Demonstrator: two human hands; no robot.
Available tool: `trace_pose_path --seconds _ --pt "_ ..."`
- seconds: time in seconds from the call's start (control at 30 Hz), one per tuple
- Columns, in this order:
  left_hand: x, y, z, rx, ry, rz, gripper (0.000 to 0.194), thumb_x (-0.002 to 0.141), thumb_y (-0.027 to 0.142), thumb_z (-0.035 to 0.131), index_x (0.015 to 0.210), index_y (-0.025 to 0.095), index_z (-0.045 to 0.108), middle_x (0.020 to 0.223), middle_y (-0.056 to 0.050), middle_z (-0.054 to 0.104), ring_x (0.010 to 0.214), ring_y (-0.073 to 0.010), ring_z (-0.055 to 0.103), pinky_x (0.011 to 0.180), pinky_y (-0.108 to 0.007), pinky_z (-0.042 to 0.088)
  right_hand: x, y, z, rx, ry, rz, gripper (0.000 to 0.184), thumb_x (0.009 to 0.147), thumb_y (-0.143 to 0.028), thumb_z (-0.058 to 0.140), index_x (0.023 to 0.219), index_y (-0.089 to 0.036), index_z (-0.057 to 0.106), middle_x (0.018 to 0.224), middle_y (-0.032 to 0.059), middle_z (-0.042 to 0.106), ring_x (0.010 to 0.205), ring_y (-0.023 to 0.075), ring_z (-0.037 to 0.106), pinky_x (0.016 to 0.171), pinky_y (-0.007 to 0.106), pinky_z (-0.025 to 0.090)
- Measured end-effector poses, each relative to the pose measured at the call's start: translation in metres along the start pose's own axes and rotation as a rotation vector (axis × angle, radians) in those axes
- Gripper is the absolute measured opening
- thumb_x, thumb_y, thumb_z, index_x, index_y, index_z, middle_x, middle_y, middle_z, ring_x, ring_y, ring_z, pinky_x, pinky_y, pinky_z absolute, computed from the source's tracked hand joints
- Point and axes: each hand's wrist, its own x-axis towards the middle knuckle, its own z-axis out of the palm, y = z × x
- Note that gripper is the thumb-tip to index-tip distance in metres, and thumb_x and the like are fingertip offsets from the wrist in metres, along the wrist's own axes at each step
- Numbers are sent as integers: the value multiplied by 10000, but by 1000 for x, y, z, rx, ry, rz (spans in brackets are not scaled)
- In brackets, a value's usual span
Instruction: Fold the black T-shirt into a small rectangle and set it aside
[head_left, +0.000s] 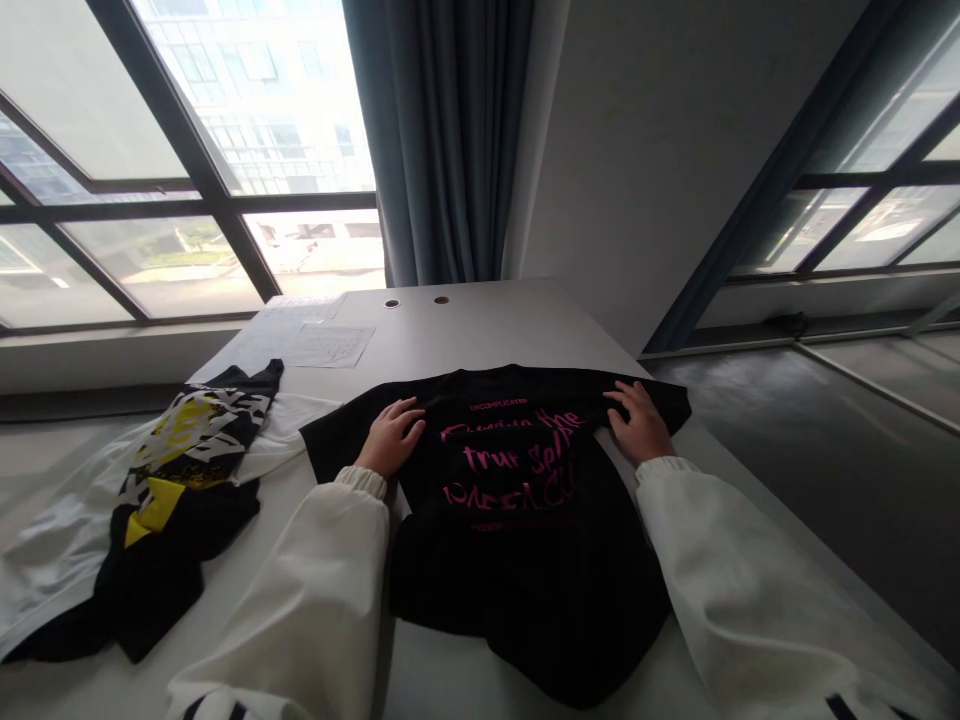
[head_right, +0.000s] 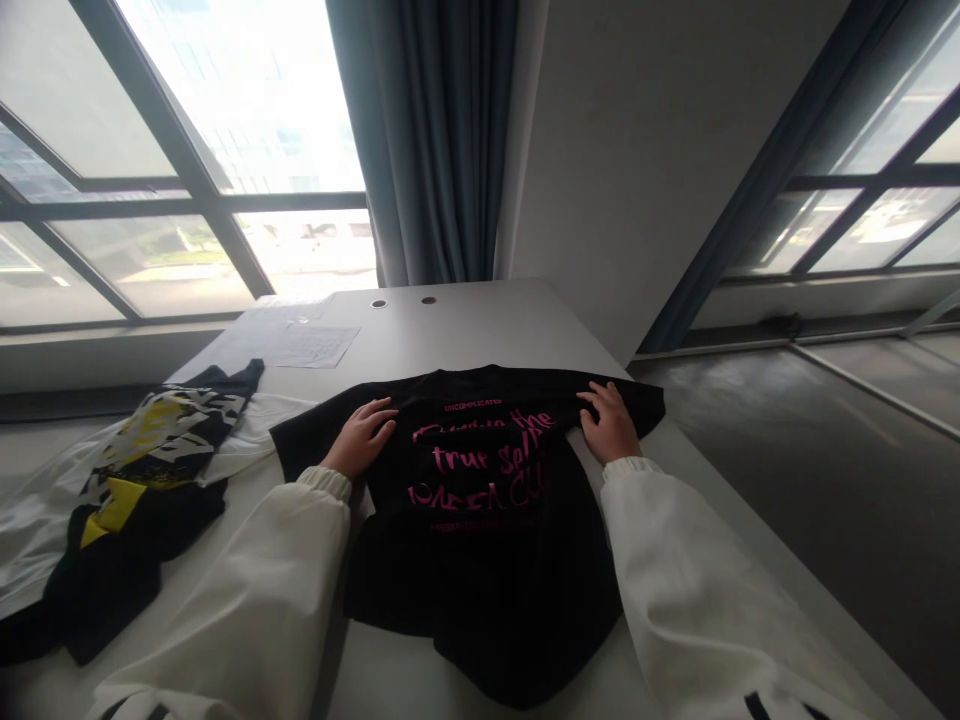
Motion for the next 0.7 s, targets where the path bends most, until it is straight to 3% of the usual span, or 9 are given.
trace_pose_path --seconds 0.07,0.13,0.23,0.3,0.4,0.53,0.7 --pt "-26 4 -8 -44 -11 129 416 1062 440 479 1364 267 706 1520 -60 622 1428 -247 529 1246 -465 394 -18 -20 -9 39 -20 -36 393 958 -314 539 1315 -250 692 1530 100 595 1558 336 379 1279 587 328" --pt "-51 12 -12 -13 -83 212 437 1022 471 573 1403 288 680 1513 -59 627 1435 -275 520 1236 -497 397 -34 -38 -14 107 -158 -95 410 981 -332 539 1365 -270 669 1507 85 622 1535 318 426 1268 576 358" --pt "-77 27 -12 45 -196 264 481 962 470 683 1413 304 676 1524 -62 619 1462 -320 492 1241 -541 372 -45 -57 -9 166 -431 -171 378 964 -364 594 1316 -288 709 1490 73 641 1515 330 457 1235 587 410" --pt "-82 34 -11 64 -223 274 393 963 437 689 1336 319 724 1512 -52 628 1462 -320 492 1245 -534 363 -44 -61 -3 154 -499 -182 331 944 -361 622 1240 -286 749 1489 80 640 1505 349 465 1222 609 418" --pt "-79 40 -11 57 -228 267 225 992 342 629 1164 319 772 1435 -35 681 1389 -284 560 1218 -505 393 -40 -63 3 126 -477 -189 243 932 -332 616 1105 -276 777 1426 90 681 1472 367 492 1214 645 408" --pt "-71 37 -10 -21 -204 244 226 1023 264 504 1079 280 722 1226 -40 764 1192 -224 680 1213 -461 402 -36 -67 3 162 -451 -196 185 937 -292 565 999 -274 739 1338 80 730 1439 353 521 1215 651 398" --pt "-74 31 -10 -70 -165 99 247 1052 345 404 1109 262 629 1002 -52 755 956 -230 724 918 -359 556 -37 -78 -3 187 -383 -79 208 987 -288 467 1056 -298 662 1146 44 766 1188 290 703 1282 614 301"
